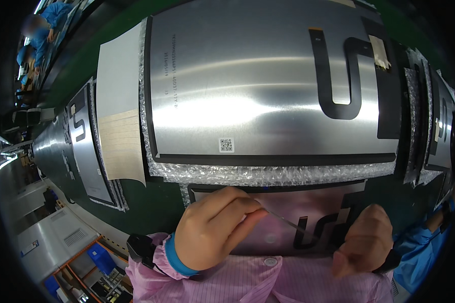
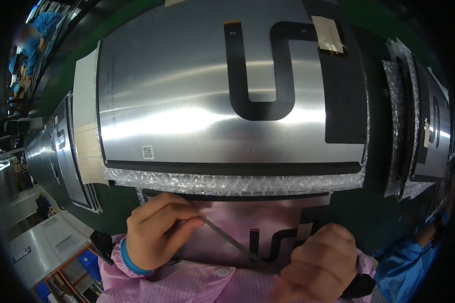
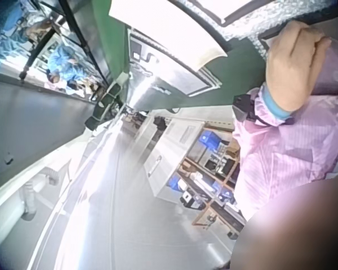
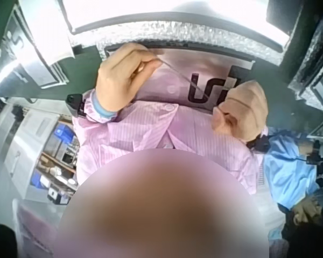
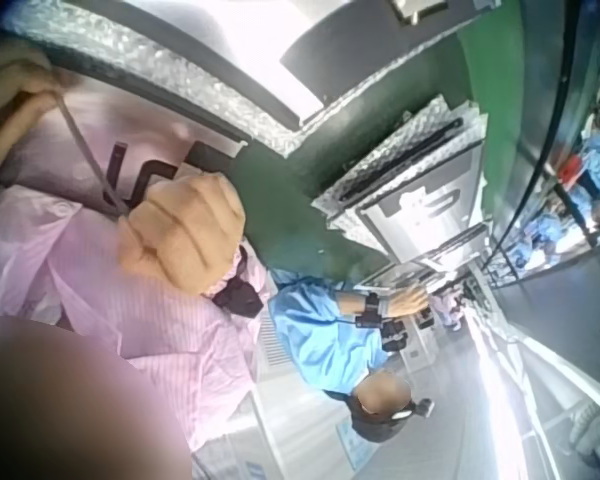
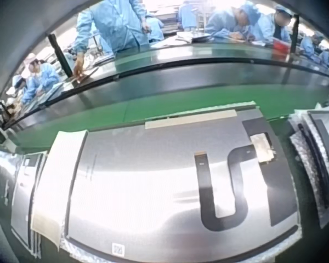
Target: Manually applying a piece of protective film or component to a large electronic panel on a factory assembly line.
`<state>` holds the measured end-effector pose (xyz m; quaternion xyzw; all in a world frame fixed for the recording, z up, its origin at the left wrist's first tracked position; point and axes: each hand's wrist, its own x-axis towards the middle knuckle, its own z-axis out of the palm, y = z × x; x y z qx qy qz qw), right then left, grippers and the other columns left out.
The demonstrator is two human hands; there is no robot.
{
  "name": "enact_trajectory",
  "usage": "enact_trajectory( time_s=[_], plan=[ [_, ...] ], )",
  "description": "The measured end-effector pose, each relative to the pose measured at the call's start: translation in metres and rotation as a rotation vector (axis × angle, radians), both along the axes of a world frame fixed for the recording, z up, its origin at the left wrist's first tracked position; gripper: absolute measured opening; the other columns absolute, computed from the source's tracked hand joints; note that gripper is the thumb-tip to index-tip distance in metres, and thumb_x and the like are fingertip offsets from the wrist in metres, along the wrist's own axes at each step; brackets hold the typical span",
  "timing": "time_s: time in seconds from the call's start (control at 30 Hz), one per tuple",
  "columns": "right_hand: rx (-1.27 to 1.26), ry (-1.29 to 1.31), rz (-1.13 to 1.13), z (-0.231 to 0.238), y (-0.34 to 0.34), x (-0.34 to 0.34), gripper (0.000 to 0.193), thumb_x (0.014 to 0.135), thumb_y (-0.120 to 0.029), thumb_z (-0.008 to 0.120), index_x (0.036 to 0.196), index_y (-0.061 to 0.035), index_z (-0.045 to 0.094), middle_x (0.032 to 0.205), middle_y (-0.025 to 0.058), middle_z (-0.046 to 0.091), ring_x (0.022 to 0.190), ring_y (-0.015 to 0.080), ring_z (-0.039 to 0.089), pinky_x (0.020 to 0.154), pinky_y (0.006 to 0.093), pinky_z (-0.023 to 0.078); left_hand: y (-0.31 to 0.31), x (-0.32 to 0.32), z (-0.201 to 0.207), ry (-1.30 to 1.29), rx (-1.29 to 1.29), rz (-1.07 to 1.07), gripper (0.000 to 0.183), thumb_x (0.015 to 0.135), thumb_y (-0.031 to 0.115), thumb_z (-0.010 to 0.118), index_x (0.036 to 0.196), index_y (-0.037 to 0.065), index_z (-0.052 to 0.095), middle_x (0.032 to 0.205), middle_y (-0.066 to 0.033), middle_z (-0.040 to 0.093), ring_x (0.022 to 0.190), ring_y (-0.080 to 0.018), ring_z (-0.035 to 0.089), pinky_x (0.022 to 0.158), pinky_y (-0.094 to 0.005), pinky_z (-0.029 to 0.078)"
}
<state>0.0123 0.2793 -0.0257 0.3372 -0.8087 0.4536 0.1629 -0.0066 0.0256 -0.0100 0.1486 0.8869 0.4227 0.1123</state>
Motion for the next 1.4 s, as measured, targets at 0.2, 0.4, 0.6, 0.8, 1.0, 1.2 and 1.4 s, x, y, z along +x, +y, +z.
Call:
enact_trajectory(
  time_s=[0.2,0.4,0.6,0.8,1.0,1.2,1.4],
  plan=[
    [0.082,-0.352,-0.191,0.012,0.001,-0.008,0.018,0.066,-0.012,0.072,0.069,-0.0069,0.055,0.065,0.0053,0.053,0.052,0.0192,0.049,0.049,0.0299,0.037,0.006,-0.009,0.007,-0.092,-0.134,0.012,0.012,0.076,0.014,0.073,0.076,0.006,0.065,0.067,-0.0046,0.061,0.052,-0.0189,0.060,0.046,-0.0295,0.047],
    [0.169,-0.451,-0.341,0.005,-0.004,-0.006,0.019,0.064,-0.011,0.072,0.070,-0.0069,0.054,0.066,0.0060,0.053,0.054,0.0204,0.049,0.053,0.0305,0.039,0.012,-0.020,0.008,-0.085,-0.317,-0.070,0.014,0.072,0.018,0.072,0.068,0.009,0.063,0.055,-0.0051,0.056,0.048,-0.0218,0.058,0.044,-0.0321,0.046],
    [0.181,-0.511,-0.396,0.005,-0.007,-0.006,0.019,0.073,-0.013,0.065,0.071,-0.0023,0.049,0.067,0.0085,0.050,0.058,0.0187,0.045,0.056,0.0271,0.035,0.017,-0.027,0.010,-0.149,-0.317,-0.039,0.012,0.068,0.016,0.072,0.065,0.009,0.062,0.054,-0.0042,0.056,0.048,-0.0232,0.057,0.046,-0.0345,0.046],
    [0.189,-0.508,-0.401,0.005,-0.006,-0.004,0.018,0.074,-0.012,0.065,0.070,-0.0018,0.050,0.069,0.0081,0.049,0.059,0.0170,0.045,0.056,0.0264,0.034,0.016,-0.029,0.010,-0.129,-0.350,-0.070,0.013,0.066,0.011,0.074,0.078,0.010,0.070,0.053,0.0038,0.055,0.045,-0.0126,0.057,0.046,-0.0267,0.045],
    [0.184,-0.564,-0.476,0.007,-0.008,-0.003,0.018,0.074,-0.011,0.065,0.070,-0.0009,0.050,0.070,0.0078,0.047,0.060,0.0159,0.045,0.057,0.0259,0.034,0.023,-0.040,0.016,-0.218,-0.293,-0.053,0.012,0.067,0.008,0.074,0.078,0.008,0.070,0.058,0.0017,0.058,0.047,-0.0123,0.058,0.047,-0.0257,0.046],
    [0.288,-0.586,-0.543,0.003,-0.012,-0.003,0.019,0.074,-0.010,0.068,0.075,-0.0004,0.052,0.069,0.0052,0.048,0.055,0.0132,0.043,0.052,0.0246,0.032,0.023,-0.043,0.017,-0.296,-0.315,-0.058,0.012,0.068,0.007,0.073,0.080,0.007,0.071,0.059,0.0011,0.059,0.047,-0.0113,0.059,0.048,-0.0246,0.046],
    [0.327,-0.468,-0.490,0.009,-0.014,-0.007,0.018,0.073,-0.009,0.068,0.078,-0.0013,0.052,0.066,0.0038,0.048,0.053,0.0126,0.042,0.049,0.0239,0.031,0.021,-0.040,0.034,-0.344,-0.368,-0.036,0.016,0.068,0.006,0.073,0.083,0.007,0.070,0.059,0.0007,0.060,0.048,-0.0115,0.060,0.049,-0.0242,0.047]
  ],
)
